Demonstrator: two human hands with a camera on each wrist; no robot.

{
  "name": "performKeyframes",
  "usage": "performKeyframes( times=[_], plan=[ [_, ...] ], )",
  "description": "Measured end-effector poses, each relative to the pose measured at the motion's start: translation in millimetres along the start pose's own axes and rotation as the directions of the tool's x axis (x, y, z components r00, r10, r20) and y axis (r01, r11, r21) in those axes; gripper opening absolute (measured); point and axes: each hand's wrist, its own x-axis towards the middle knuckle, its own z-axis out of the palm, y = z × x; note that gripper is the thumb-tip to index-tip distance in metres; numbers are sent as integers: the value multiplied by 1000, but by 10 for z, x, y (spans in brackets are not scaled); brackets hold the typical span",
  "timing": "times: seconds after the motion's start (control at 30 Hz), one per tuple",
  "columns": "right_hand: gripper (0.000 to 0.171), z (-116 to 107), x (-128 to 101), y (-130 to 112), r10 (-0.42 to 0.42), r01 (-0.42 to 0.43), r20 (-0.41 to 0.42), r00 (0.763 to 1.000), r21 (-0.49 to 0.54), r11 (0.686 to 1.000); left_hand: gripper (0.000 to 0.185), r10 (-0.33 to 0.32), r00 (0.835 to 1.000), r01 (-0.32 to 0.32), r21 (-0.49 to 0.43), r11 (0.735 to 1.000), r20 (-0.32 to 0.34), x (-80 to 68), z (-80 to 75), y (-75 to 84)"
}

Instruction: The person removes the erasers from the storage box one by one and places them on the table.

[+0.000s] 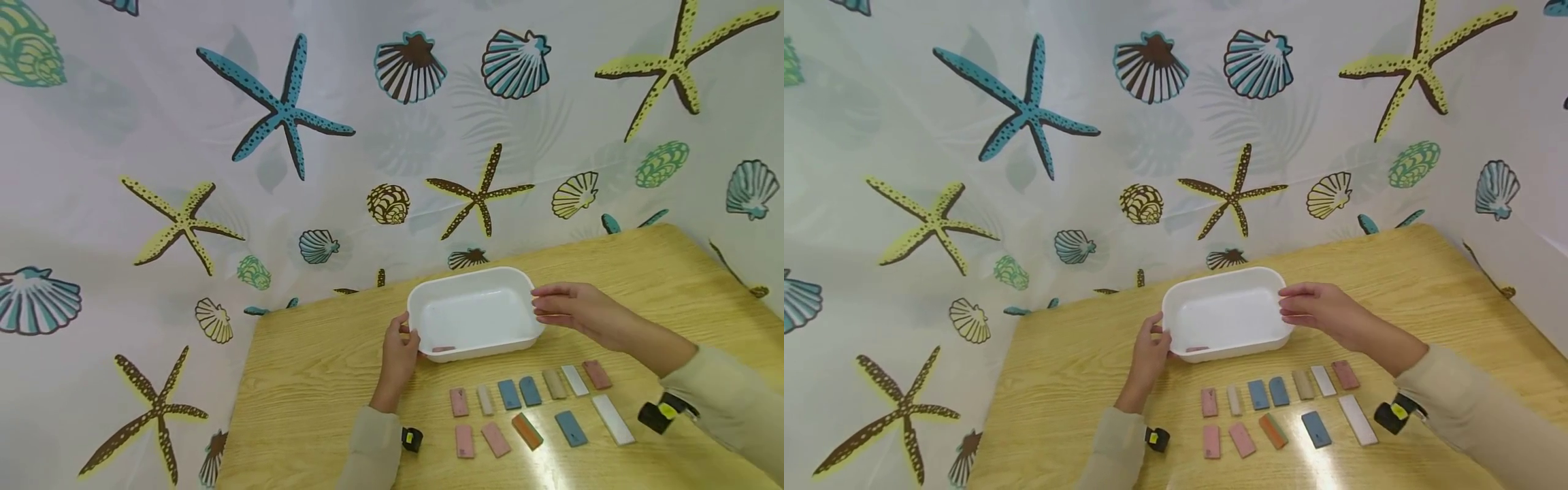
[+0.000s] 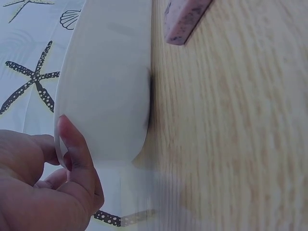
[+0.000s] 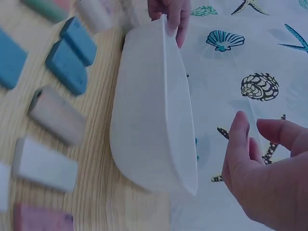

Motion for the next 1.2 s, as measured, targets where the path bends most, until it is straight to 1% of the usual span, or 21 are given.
performKeyframes(
  times=[0.07,0.1,0.17,0.23,0.3,0.37,0.43,0.5,0.57,0.67,0.73,0.77,0.83,0.9,0.97,1.03,1.07,1.13,1.2],
  plan=[
    [52,90,201,10,38,-41,35,999,99,994,42,6,1000,-6,3,1000,-1,0,-3,-6],
    [51,139,298,18,57,-63,53,997,124,990,42,6,1000,-6,2,1000,-2,-2,-2,-7],
    [50,240,487,45,97,-106,79,992,122,987,43,10,1000,-10,2,1000,-4,-3,-3,-8],
    [48,360,655,71,133,-138,83,988,60,989,43,10,1000,-10,-3,1000,-6,-4,-4,-8],
    [45,490,804,101,159,-158,83,984,-27,987,42,5,1000,-5,-12,1000,-7,0,-7,-17],
    [42,628,927,129,182,-173,70,981,-118,978,42,-5,1000,5,-15,1000,-10,3,-10,-17],
    [38,763,1031,158,210,-196,61,976,-180,964,42,-5,1000,5,-22,1000,-13,9,-13,-25],
    [36,882,1119,192,245,-229,53,968,-212,950,42,-7,1000,7,-29,1000,-15,15,-16,-22],
    [33,988,1192,231,284,-269,42,958,-217,938,42,-1,1000,1,-36,999,-13,20,-20,-14],
    [31,1109,1272,302,306,-283,38,951,-279,918,42,4,1000,-4,-53,999,-11,30,-27,-1],
    [31,1164,1310,355,294,-261,49,954,-340,903,42,5,1000,-6,-59,998,-13,36,-24,1],
    [31,1181,1324,381,279,-233,66,958,-384,893,42,2,1000,-3,-59,998,-15,39,-19,0],
    [31,1208,1347,420,238,-161,112,965,-464,871,42,-4,1000,3,-59,998,-20,47,-12,-1],
    [30,1228,1368,445,203,-92,161,966,-519,850,41,-11,1000,9,-55,998,-23,57,-7,-8],
    [30,1239,1384,451,164,-12,218,962,-566,824,41,-14,1000,13,-51,999,-26,64,-6,-10],
    [28,1244,1400,450,132,52,258,957,-601,798,41,-10,1000,9,-47,999,-28,70,-7,-9],
    [27,1243,1408,447,119,80,274,954,-620,781,41,-6,1000,5,-47,999,-27,73,-5,-10],
    [24,1231,1418,441,92,145,308,947,-664,734,41,-3,1000,2,-49,999,-23,76,-5,-6],
    [21,1215,1430,440,80,185,325,942,-704,686,41,3,1000,-4,-43,999,-21,81,-4,-6]
  ],
)
